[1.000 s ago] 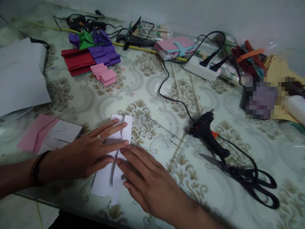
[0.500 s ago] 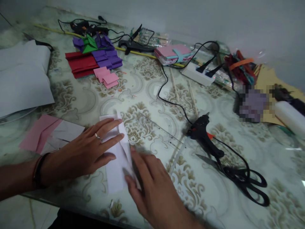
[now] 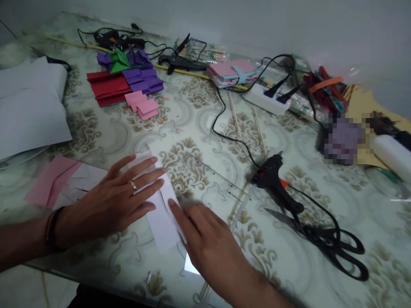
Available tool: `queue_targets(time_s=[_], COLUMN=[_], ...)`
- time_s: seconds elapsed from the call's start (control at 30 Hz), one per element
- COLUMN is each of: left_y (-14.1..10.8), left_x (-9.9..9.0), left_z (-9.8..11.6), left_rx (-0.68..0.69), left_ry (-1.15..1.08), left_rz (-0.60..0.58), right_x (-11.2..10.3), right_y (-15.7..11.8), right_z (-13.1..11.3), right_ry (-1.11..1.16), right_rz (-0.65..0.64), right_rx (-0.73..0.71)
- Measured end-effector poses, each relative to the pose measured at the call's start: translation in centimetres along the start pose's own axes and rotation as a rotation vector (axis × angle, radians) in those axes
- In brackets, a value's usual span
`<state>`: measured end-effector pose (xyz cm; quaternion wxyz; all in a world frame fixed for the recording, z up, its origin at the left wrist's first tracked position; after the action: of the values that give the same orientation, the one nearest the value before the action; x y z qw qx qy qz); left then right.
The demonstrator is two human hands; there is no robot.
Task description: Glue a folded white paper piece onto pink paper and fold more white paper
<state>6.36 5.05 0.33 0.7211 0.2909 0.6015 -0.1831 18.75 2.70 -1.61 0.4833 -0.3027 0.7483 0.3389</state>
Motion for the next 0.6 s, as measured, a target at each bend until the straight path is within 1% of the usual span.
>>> queue_targets(time_s=[0.13,0.23,0.3,0.37,0.43,0.47,0.53,0.6], left_y=[0.2,0.2,0.2,0.2,0.2,0.2,0.2,0.2], left_x=[0.4,0.4,0.2,-0.4,-0.8,-0.7,0.1,0.9], left_z=[0.3,0.5,0.9,1.3,1.7,1.9,2.1,2.1], left_rx=[0.049,0.071,0.104,0.143,0.190,0.208,0.228,0.220], left_ry=[-0.034,-0.022,-0.025,-0.045,-0.074,-0.088,-0.106,-0.107], left_rz=[-0.052,-0.066,-0.054,0.000,0.036,0.026,-0.043,-0.102], right_x=[0.0,-0.4,-0.7,-1.2,-1.5,-1.5,-1.3,-1.1], right_y=[-0.1,0.0,0.1,0.1,0.1,0.1,0.0,-0.1], right_z=[0.0,0.0,0.0,0.6,1.8,2.5,3.6,4.3], right_ry=[-0.015,-0.034,-0.008,0.081,0.185,0.224,0.272,0.308], right_rz=[-0.022,0.001,0.041,0.099,0.154,0.168,0.162,0.140], right_rx=[-0.021,-0.031,-0.029,0.021,0.119,0.174,0.266,0.318])
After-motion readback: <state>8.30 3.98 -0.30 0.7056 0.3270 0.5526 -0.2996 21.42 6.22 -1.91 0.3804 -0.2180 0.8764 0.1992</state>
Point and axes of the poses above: each hand's wrist, its own y-axis towards the middle knuckle, its own x-axis out of the palm, z = x × y, the point moved 10 cm from there along y, towards the middle knuckle, and after that the axes turned 3 degrees about -x, right-handed, at the moved point
